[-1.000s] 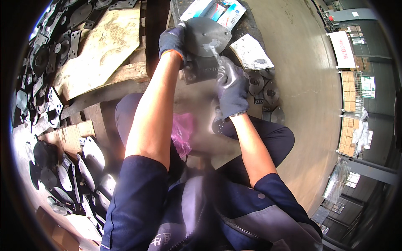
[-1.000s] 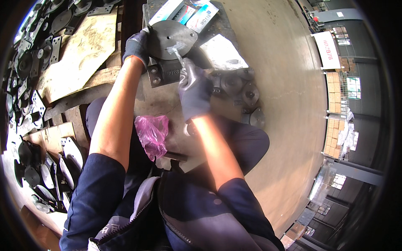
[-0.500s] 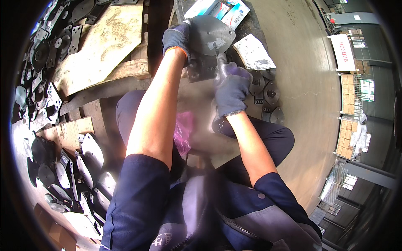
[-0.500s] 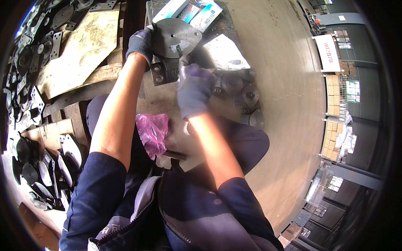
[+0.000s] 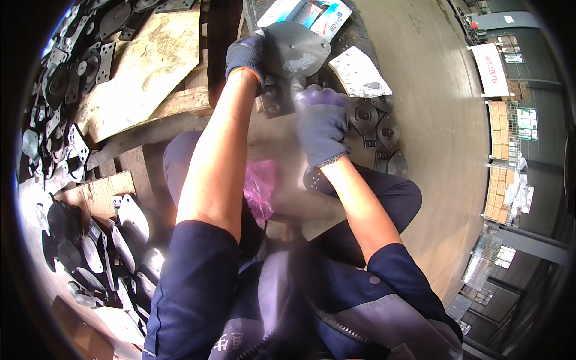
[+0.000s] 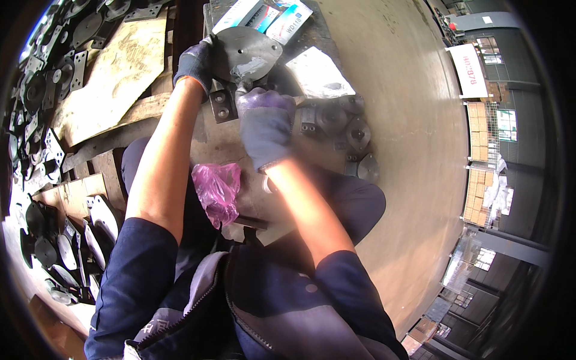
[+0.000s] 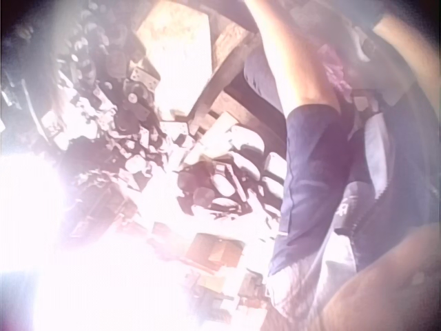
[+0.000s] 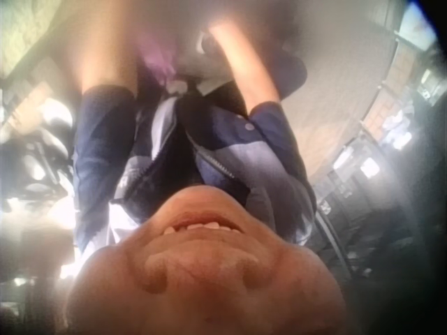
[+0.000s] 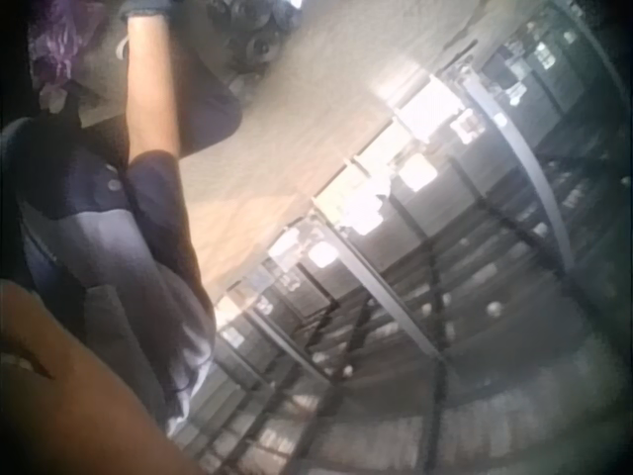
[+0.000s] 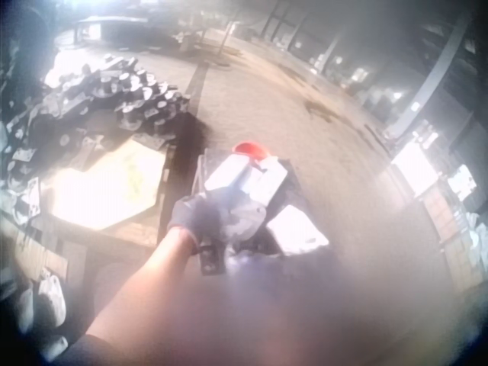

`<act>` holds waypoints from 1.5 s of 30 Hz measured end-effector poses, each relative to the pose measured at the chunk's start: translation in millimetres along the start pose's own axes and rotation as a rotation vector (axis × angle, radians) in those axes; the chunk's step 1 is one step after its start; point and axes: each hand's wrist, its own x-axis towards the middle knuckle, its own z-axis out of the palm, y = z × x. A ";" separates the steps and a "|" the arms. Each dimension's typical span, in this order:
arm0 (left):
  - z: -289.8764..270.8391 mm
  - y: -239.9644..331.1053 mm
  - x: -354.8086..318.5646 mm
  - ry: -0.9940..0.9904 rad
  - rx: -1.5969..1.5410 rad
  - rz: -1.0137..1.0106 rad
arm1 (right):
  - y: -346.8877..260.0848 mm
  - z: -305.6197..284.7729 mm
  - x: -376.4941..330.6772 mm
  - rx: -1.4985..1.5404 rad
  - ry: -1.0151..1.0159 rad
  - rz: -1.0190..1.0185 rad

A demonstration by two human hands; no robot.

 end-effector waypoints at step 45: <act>-4.7 -19.7 27.2 0.003 -0.099 -0.009 | 53.7 52.8 14.6 0.960 -0.312 0.776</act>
